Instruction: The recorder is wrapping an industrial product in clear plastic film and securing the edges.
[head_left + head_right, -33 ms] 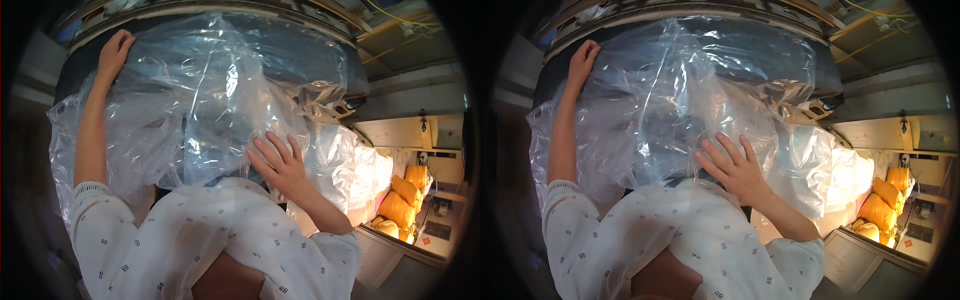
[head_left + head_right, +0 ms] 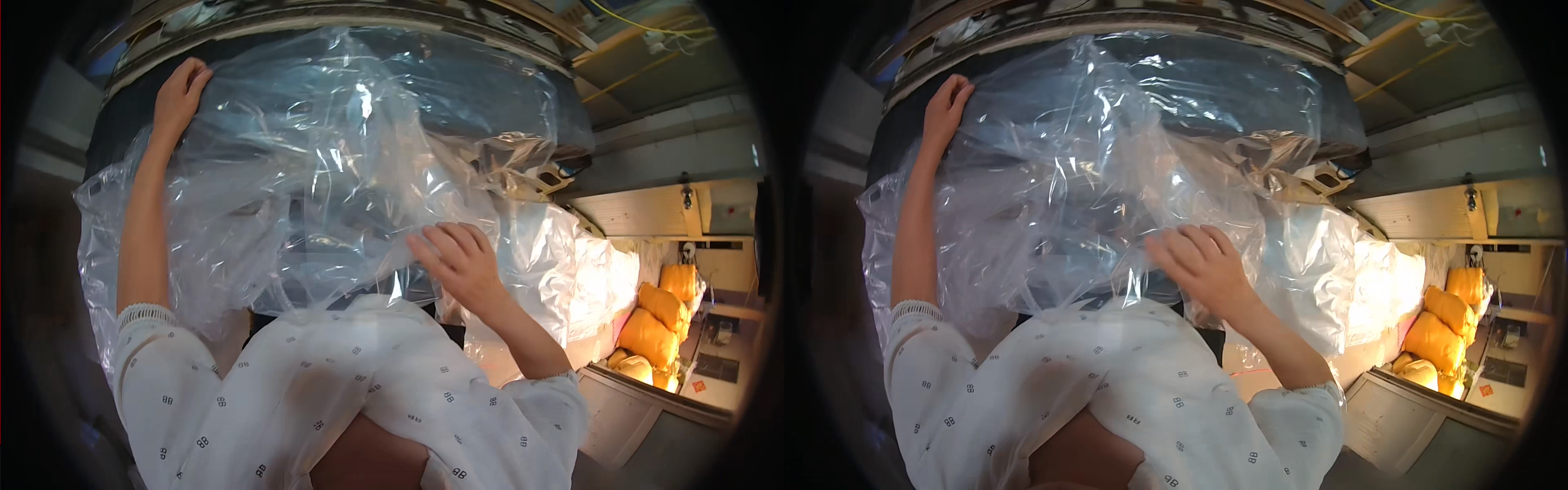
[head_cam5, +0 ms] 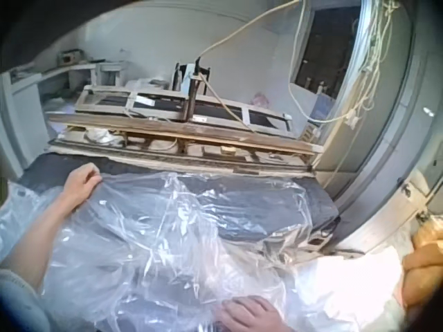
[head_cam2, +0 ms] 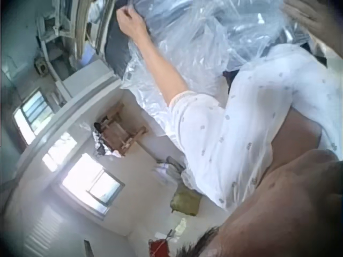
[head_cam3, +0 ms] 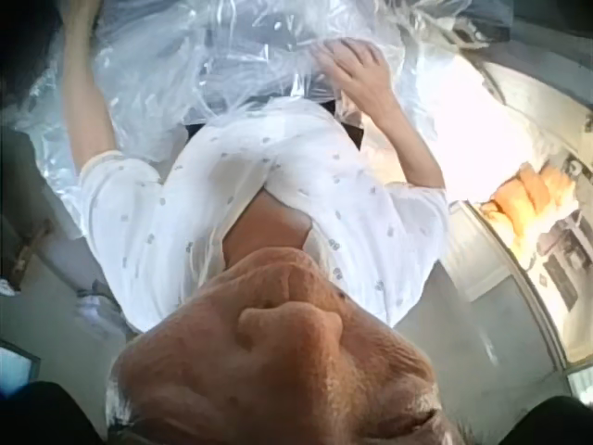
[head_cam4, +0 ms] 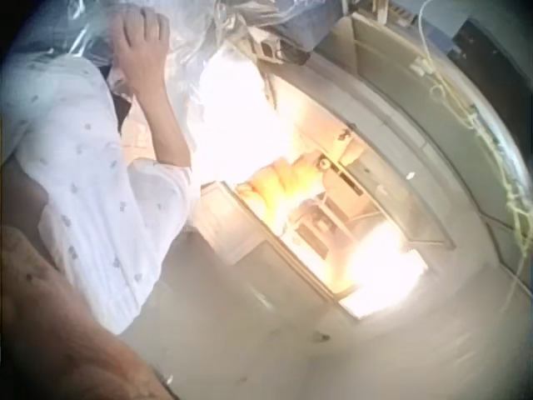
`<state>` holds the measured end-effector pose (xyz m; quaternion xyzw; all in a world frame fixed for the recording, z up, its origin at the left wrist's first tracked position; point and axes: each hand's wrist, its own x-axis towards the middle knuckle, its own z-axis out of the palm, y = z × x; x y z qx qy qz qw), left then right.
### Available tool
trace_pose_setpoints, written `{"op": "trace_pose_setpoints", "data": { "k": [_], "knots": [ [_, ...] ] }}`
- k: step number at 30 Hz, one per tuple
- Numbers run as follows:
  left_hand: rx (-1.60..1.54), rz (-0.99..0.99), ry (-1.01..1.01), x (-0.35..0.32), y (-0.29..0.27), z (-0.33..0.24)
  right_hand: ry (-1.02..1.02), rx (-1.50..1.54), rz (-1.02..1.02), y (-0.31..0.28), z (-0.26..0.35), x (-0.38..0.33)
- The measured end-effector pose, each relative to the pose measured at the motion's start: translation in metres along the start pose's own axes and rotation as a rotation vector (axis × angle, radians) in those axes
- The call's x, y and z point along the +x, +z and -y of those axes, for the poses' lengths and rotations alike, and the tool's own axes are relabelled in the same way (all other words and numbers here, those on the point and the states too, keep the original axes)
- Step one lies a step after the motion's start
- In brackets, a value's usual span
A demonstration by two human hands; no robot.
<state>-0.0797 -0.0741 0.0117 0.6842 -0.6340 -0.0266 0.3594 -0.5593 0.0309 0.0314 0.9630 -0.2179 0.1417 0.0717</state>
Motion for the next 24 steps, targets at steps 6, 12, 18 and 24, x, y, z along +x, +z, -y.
{"op": "trace_pose_setpoints", "data": {
  "k": [6,12,18,24],
  "knots": [
    [-0.020,-0.024,0.029,-0.014,-0.009,0.004,0.591,0.285,-0.768,-0.081,-0.083,0.031],
    [-0.124,0.051,0.075,-0.008,-0.001,-0.010,1.203,0.272,-0.232,-0.015,-0.267,-0.029],
    [-0.070,0.028,0.055,-0.011,-0.011,-0.011,0.982,-0.291,0.033,-0.027,-0.260,0.015],
    [-0.104,0.078,0.078,-0.005,-0.010,-0.015,0.663,-0.028,-0.142,0.050,-0.285,0.041]
  ]
}}
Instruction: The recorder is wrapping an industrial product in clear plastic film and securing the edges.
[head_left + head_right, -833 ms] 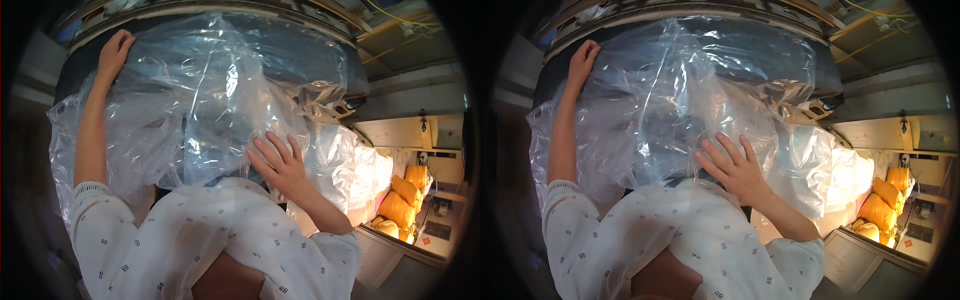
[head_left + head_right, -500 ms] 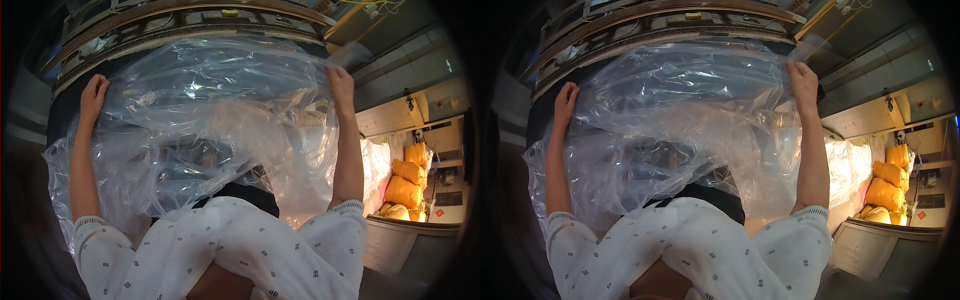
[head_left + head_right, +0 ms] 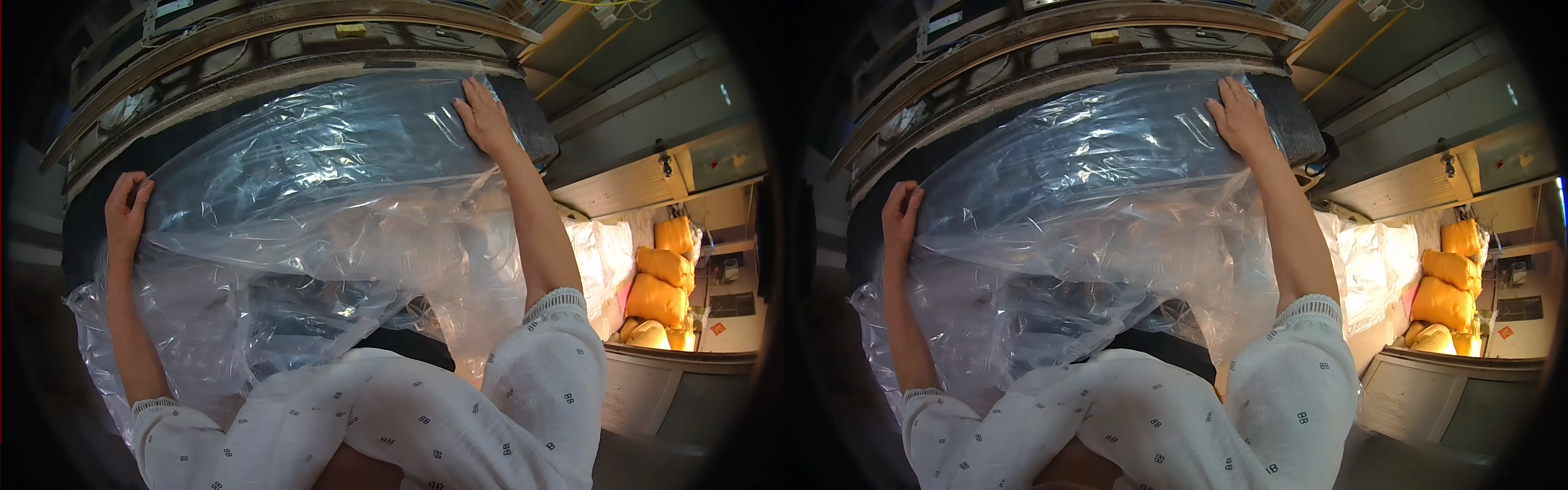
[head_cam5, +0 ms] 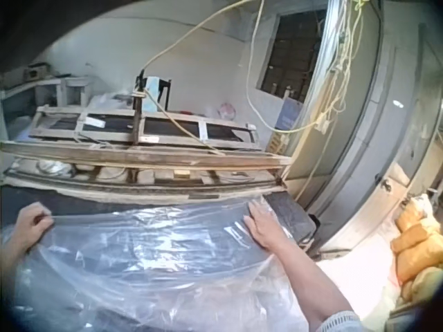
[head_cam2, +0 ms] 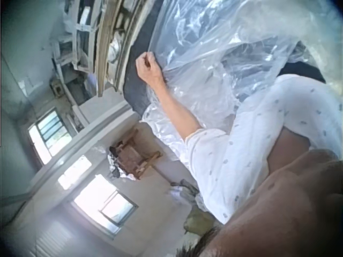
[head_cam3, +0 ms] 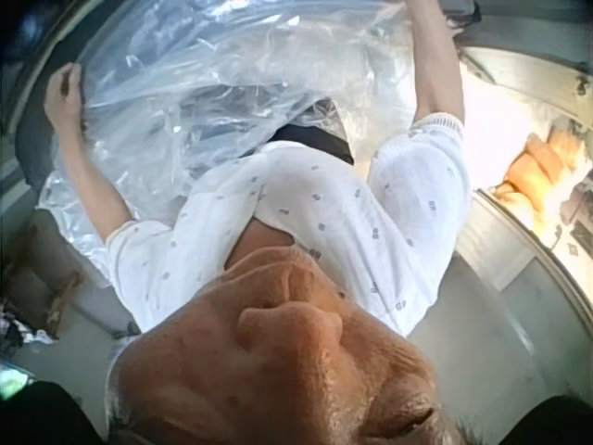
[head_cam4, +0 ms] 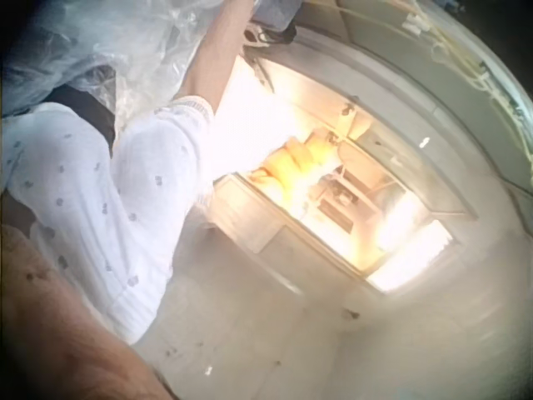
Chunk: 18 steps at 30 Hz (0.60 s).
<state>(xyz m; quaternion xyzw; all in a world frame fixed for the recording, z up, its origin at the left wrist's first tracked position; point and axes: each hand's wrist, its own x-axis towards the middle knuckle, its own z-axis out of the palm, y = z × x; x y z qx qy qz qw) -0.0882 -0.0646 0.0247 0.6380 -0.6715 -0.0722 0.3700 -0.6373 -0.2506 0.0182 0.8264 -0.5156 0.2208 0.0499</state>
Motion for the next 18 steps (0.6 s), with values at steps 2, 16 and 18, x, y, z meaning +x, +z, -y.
{"op": "trace_pose_setpoints", "data": {
  "k": [2,16,18],
  "knots": [
    [0.024,-0.042,-0.063,-0.013,-0.011,0.001,0.054,-0.074,0.028,0.009,0.018,-0.006],
    [0.344,-0.322,-0.041,-0.147,-0.107,-0.046,-0.160,-0.147,0.001,0.000,0.064,-0.011],
    [0.617,-0.366,0.056,-0.159,-0.098,-0.067,-0.219,-0.122,-0.052,0.009,0.056,0.000]
  ]
}}
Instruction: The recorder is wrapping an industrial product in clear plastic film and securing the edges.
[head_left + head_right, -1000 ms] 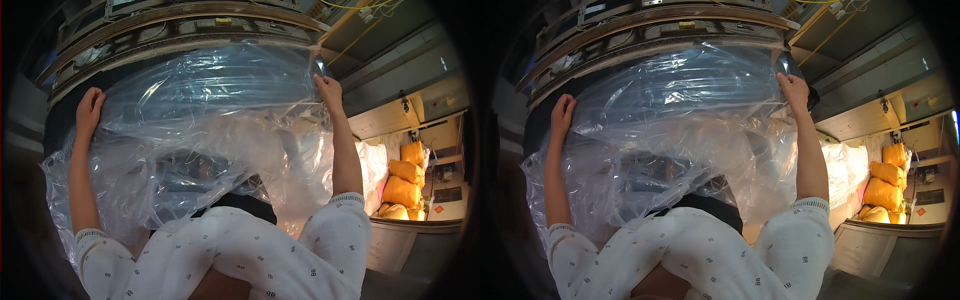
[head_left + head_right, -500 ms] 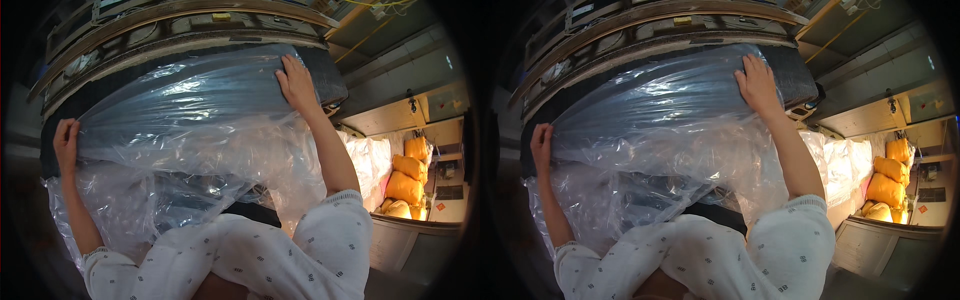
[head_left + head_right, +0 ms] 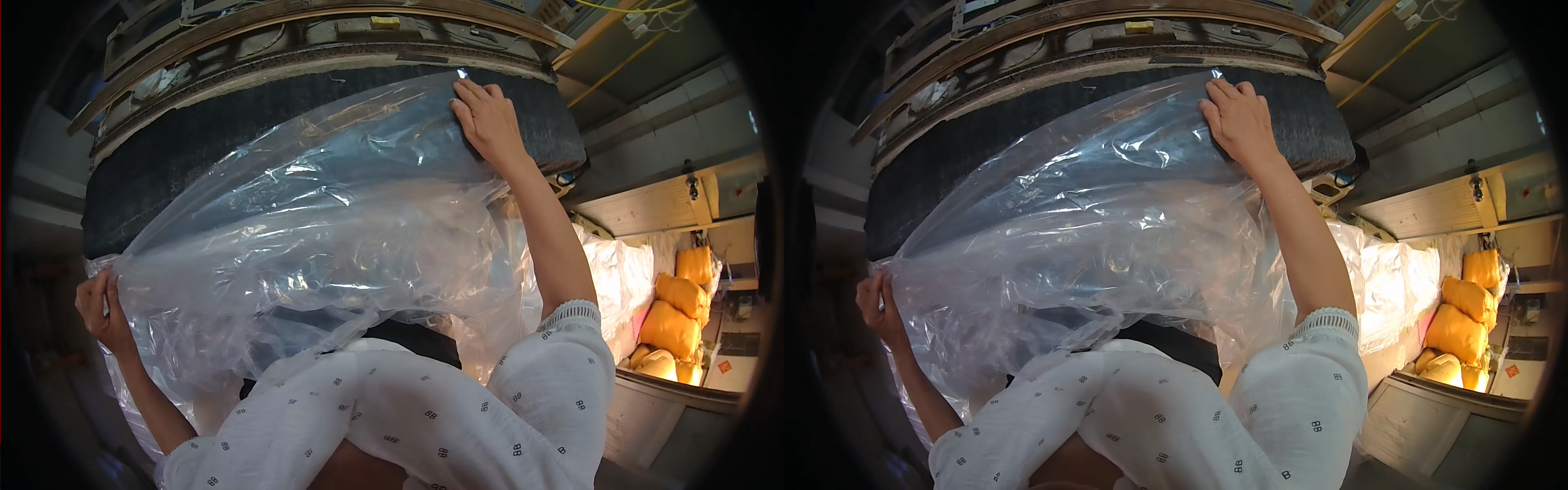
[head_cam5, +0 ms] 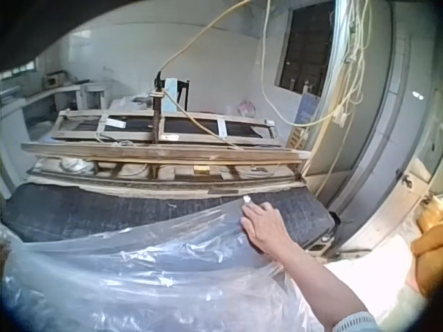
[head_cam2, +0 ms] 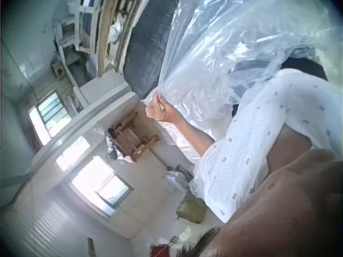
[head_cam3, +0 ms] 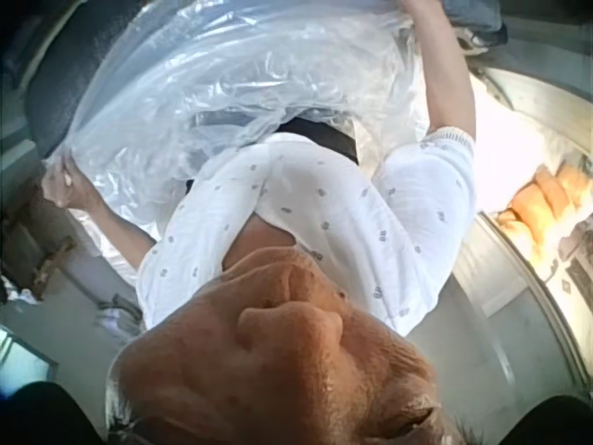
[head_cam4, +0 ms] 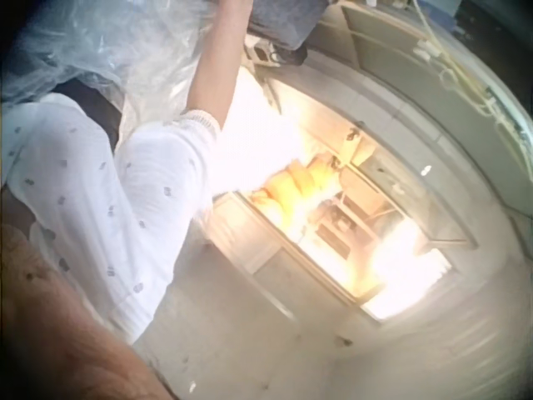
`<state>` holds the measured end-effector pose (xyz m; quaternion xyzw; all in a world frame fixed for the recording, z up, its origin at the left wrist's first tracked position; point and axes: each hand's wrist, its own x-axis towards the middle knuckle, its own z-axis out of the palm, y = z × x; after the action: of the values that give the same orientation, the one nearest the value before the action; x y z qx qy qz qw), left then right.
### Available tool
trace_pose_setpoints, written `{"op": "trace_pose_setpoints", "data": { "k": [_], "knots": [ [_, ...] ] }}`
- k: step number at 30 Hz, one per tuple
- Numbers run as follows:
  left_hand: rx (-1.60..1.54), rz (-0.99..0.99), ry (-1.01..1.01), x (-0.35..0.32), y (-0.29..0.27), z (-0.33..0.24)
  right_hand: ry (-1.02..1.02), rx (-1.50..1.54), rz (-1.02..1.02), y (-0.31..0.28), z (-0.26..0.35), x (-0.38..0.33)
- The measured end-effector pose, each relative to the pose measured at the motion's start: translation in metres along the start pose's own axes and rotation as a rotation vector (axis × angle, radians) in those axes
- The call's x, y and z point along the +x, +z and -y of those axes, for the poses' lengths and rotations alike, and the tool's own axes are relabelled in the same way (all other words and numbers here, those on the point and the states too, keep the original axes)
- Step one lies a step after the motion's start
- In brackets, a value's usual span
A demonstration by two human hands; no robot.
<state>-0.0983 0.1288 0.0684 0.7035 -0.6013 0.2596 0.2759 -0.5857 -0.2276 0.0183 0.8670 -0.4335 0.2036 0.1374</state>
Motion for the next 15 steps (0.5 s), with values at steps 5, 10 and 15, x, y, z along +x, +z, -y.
{"op": "trace_pose_setpoints", "data": {
  "k": [5,10,15],
  "knots": [
    [0.133,-0.029,0.046,-0.045,-0.003,-0.024,0.035,0.153,-0.043,0.030,-0.043,0.029],
    [-0.224,0.097,-0.560,-0.085,0.019,-0.024,0.380,0.651,0.136,0.055,-0.082,0.051],
    [-0.760,-0.275,-0.958,-0.013,0.032,-0.009,0.465,1.302,-0.059,0.015,-0.071,0.074]
  ]
}}
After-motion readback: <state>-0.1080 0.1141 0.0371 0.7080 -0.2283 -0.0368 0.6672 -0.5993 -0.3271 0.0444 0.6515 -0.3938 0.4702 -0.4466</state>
